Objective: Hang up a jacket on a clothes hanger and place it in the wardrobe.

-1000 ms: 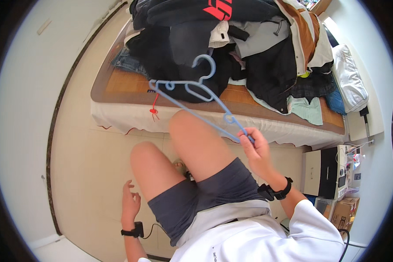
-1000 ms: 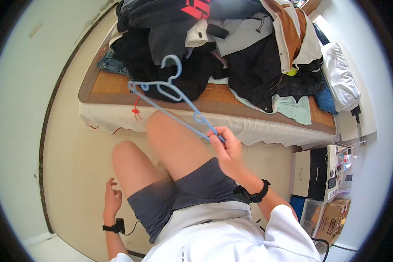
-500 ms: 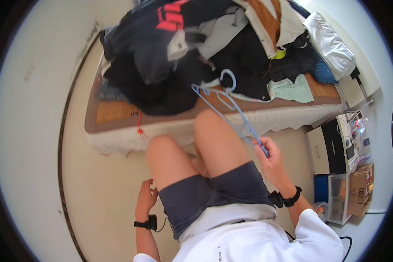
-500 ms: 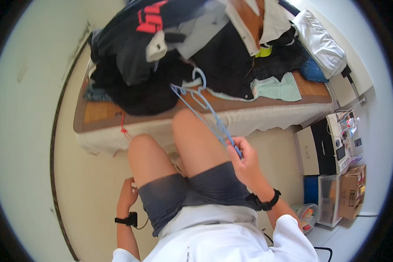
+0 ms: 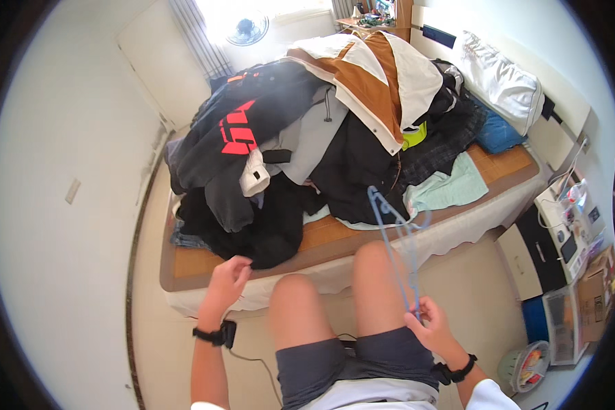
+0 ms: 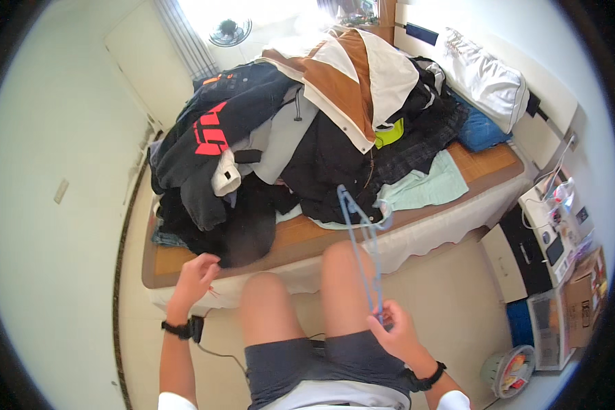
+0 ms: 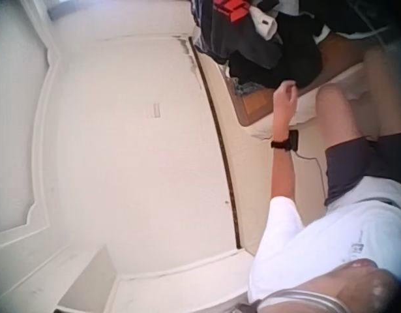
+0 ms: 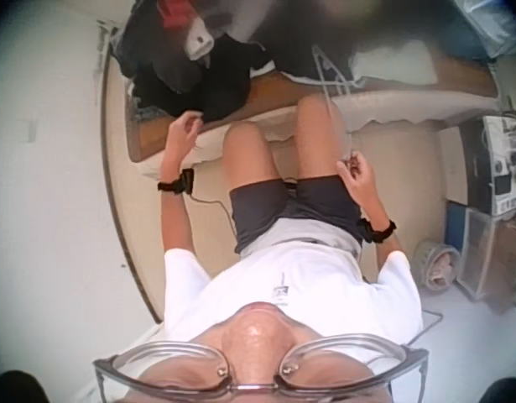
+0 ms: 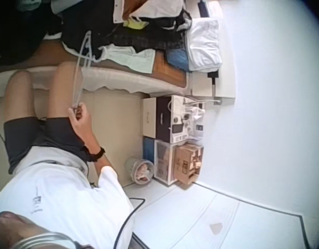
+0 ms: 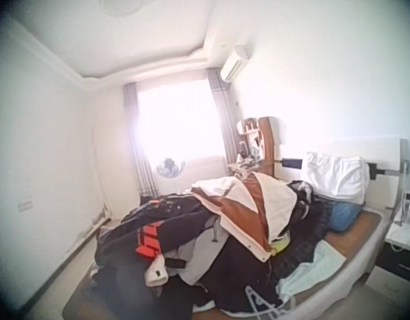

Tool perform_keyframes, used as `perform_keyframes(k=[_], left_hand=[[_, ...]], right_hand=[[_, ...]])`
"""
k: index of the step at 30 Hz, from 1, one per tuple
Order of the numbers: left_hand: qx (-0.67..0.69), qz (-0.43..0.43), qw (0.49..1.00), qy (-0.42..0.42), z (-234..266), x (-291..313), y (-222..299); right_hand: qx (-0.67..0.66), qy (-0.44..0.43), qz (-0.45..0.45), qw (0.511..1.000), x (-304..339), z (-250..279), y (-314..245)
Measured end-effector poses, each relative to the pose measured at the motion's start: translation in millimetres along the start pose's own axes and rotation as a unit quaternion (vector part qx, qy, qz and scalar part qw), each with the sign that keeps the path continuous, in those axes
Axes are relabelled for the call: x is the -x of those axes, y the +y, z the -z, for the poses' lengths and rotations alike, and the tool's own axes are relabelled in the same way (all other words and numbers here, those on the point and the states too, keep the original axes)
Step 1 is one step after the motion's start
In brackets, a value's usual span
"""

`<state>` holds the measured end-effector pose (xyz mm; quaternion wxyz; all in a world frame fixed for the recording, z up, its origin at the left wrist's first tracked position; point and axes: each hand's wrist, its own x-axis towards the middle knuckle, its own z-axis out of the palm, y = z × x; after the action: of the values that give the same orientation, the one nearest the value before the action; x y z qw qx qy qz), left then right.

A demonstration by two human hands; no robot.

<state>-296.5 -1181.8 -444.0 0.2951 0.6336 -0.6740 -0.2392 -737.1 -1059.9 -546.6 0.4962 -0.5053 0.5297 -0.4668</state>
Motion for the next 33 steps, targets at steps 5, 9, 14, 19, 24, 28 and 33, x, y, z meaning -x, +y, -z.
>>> perform_keyframes(k=[5, 9, 14, 19, 24, 28, 33], left_hand=[[-0.022, -0.093, 0.993, -0.069, -29.0, -115.8, 53.1], [0.008, -0.113, 0.991, -0.073, -73.7, -204.0, 90.9], [0.058, -0.134, 0.989, -0.008, -141.6, -275.5, 152.6], [0.260, -0.095, 0.957, -0.090, -184.2, -328.4, 199.4], [0.296, -0.097, 0.946, -0.089, -204.0, -348.8, 215.1], [0.308, -0.095, 0.946, -0.026, -203.6, -365.4, 216.6], [0.220, -0.134, 0.964, 0.067, -195.4, -353.3, 197.1]], right_hand=[[0.043, -0.044, 0.016, 0.998, 18.6, 23.1, 1.2], [0.006, -0.056, -0.031, 0.998, 27.4, 34.0, -3.9], [0.027, -0.050, -0.053, 0.997, 38.2, 51.1, -7.9], [-0.012, -0.014, -0.060, 0.998, 55.4, 60.9, -8.2], [-0.025, -0.014, -0.049, 0.998, 57.0, 56.5, -3.1], [-0.010, -0.031, -0.063, 0.997, 52.2, 55.0, -1.2], [0.005, -0.040, -0.036, 0.999, 42.9, 50.6, -0.4]])
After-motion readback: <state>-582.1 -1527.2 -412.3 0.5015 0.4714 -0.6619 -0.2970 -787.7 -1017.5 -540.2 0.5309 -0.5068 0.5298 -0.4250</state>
